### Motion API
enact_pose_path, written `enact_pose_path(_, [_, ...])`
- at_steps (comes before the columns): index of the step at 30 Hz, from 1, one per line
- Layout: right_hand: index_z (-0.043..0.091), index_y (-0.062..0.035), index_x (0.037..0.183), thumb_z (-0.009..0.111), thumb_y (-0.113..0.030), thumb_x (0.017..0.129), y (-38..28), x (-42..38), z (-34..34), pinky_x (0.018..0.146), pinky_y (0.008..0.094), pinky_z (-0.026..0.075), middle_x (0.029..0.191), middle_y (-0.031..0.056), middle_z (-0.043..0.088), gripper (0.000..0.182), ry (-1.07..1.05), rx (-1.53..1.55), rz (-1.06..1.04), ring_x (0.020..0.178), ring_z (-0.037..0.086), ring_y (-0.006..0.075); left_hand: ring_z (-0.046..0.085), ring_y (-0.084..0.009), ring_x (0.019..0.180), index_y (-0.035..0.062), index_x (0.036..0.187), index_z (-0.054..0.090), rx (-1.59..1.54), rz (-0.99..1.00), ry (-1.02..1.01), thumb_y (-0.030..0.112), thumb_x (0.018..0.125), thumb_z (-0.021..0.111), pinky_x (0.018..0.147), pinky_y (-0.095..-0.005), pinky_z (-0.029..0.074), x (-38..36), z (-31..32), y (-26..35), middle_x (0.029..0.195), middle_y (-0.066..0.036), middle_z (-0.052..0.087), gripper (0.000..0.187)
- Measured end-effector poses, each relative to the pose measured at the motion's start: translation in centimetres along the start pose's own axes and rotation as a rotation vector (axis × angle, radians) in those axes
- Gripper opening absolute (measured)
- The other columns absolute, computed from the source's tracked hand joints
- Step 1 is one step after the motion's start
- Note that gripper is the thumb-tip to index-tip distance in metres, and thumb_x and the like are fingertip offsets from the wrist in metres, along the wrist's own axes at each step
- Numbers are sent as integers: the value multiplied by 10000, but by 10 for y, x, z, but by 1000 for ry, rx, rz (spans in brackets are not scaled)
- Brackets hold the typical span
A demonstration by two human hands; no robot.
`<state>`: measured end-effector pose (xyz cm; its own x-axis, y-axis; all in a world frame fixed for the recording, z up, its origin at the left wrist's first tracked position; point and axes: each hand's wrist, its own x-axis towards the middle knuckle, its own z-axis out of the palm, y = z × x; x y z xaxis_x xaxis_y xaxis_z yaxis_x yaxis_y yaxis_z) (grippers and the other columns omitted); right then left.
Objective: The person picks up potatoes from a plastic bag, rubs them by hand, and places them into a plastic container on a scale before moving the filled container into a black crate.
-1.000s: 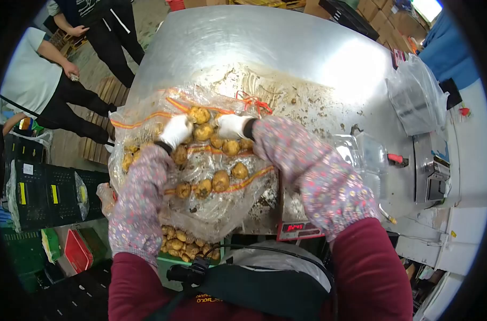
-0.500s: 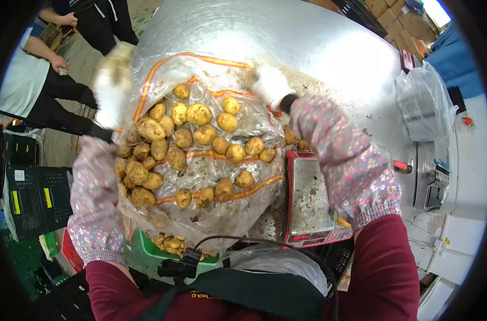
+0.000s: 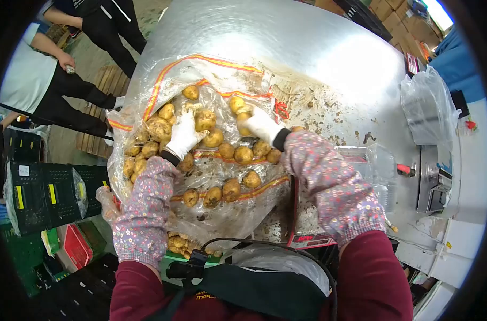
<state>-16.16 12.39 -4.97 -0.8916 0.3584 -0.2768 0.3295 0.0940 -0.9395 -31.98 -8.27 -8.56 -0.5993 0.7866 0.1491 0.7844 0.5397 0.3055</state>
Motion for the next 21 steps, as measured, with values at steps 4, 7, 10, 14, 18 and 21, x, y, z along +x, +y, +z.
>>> enact_pose_path(4, [616, -34, 1091, 538, -210, 936, -2, -17, -3, 782, 340, 536, 1042, 77, 666, 248, -170, 813, 390, 878, 647, 197, 571, -387, 1121, 12, 1342, 462, 97, -78, -90, 350, 709, 798, 915, -458, 491, -1, 6, 4, 1282, -248, 533, 792])
enact_pose_path(7, [616, -30, 1125, 503, -198, 960, -5, -22, 9, 775, 378, 553, 1056, 91, 673, 261, -162, 768, 416, 887, 661, 209, 583, -374, 1104, 10, 1350, 459, 21, -147, -217, 354, 706, 800, 906, -449, 496, 8, 6, 8, 1231, -231, 560, 806])
enact_pose_path(10, [609, -19, 1152, 498, -196, 968, -14, -40, 14, 734, 398, 572, 1015, 106, 685, 278, -134, 732, 385, 883, 671, 212, 572, -398, 1102, 13, 1372, 434, -140, -194, -2, 276, 691, 820, 940, -459, 476, -17, -1, 10, 1191, -232, 582, 826])
enact_pose_path(14, [549, 0, 1239, 480, -271, 996, -53, -82, 22, 747, 416, 594, 1128, 164, 648, 370, -146, 921, 403, 982, 660, 263, 515, -326, 1232, 14, 1427, 401, -707, -32, 349, 191, 740, 792, 1022, -399, 443, -67, -51, 55, 1338, -199, 526, 809])
enact_pose_path(18, [494, 23, 1306, 473, -333, 1003, -54, -116, 17, 881, 525, 554, 1229, 204, 605, 468, -386, 1190, 340, 1082, 637, 336, 537, -246, 1232, 38, 1400, 454, -1863, -426, 60, 276, 872, 654, 1007, -334, 470, -116, -100, 90, 1381, -118, 521, 613])
enact_pose_path(21, [492, 31, 1306, 454, -350, 1007, -65, -153, 8, 934, 586, 506, 1277, 220, 580, 485, -325, 1203, 284, 1105, 622, 367, 563, -266, 1178, 45, 1373, 475, -1839, -404, 57, 467, 935, 551, 901, -365, 532, -157, -90, 102, 1330, -136, 549, 613])
